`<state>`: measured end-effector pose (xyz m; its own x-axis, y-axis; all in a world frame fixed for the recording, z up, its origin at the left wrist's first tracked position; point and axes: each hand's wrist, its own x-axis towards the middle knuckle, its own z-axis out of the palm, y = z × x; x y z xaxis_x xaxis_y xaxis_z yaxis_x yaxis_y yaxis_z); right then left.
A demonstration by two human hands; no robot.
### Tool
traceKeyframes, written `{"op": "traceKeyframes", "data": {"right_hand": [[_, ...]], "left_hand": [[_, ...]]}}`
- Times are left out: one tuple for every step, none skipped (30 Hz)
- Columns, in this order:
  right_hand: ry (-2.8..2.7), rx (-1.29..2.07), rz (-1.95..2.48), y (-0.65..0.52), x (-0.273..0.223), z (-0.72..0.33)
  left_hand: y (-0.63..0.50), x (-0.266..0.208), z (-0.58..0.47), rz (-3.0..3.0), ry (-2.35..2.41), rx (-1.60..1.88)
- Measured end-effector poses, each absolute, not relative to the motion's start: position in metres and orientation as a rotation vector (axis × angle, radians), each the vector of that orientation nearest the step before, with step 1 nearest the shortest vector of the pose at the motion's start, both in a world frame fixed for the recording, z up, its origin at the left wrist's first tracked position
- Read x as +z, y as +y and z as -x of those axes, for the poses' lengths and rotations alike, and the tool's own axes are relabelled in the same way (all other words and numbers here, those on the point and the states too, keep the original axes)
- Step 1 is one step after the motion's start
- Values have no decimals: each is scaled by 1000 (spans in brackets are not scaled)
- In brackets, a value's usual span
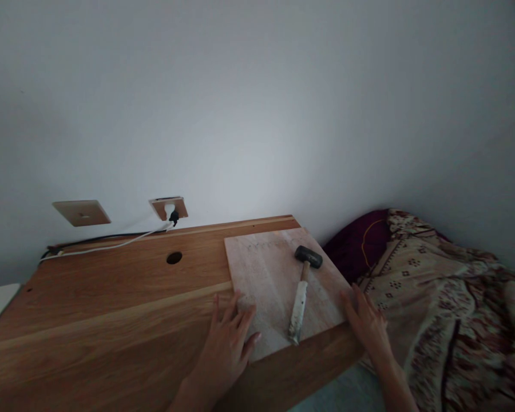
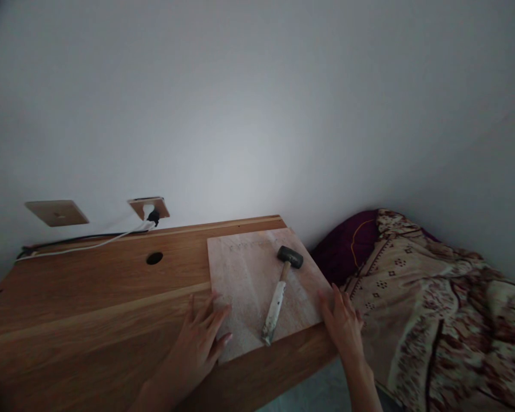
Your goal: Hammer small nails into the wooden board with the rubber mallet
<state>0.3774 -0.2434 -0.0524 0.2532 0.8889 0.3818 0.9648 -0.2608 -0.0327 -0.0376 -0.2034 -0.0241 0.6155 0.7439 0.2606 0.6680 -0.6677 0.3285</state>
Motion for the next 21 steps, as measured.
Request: {"op": "traceKeyframes", "data": {"right_hand": [[-1775,-431,2222,-242,-52,-371],[-1824,-435,2174,-240,-52,-363],[-1855,-432,2135,-238,-52,-352],[-1871,-432,2108,-237,-53,-340],[-1865,-431,2076,-236,-54,-327],[-1860,-429,2035,-236,-54,-312],[-1896,-394,1999,-238,-55,-298],[-1924,-358,1970,-241,-55,-284],[-1940,-323,1947,-246,-55,-271],[-1941,-290,1927,-252,-55,-260],[-1949,-246,1913,-258,-55,-252],[-1957,-210,1898,-264,-54,-246],[-1962,-181,1881,-271,-54,-242],[-1967,-153,1863,-276,-53,-241],[-1969,-124,1841,-279,-52,-241],[-1959,-91,1816,-280,-49,-242],[-1935,-49,1795,-279,-46,-244],[-1898,-5,1776,-275,-41,-246],[-1852,36,1757,-268,-34,-248],[-1798,79,1752,-257,-27,-247],[-1751,100,1739,-244,-19,-246]], "left_hand": [[-201,-25,44,-2639,1212,572],[-199,-27,52,-2633,1259,583],[-197,-29,62,-2621,1310,600],[-194,-31,73,-2602,1366,628],[-191,-33,85,-2572,1418,639],[-189,-35,99,-2528,1469,656],[-188,-35,113,-2468,1525,680],[-189,-35,127,-2405,1573,706],[-191,-35,141,-2351,1608,739],[-195,-33,154,-2304,1642,771],[-200,-31,165,-2272,1671,789],[-207,-29,176,-2249,1701,789],[-214,-27,184,-2234,1736,780],[-222,-26,191,-2225,1764,754],[-228,-25,197,-2218,1790,727],[-234,-24,200,-2211,1818,715],[-237,-24,202,-2200,1849,715],[-237,-24,202,-2182,1884,725],[-235,-23,201,-2160,1916,736],[-230,-20,198,-2136,1941,744],[-221,-17,194,-2110,1957,739]]}}
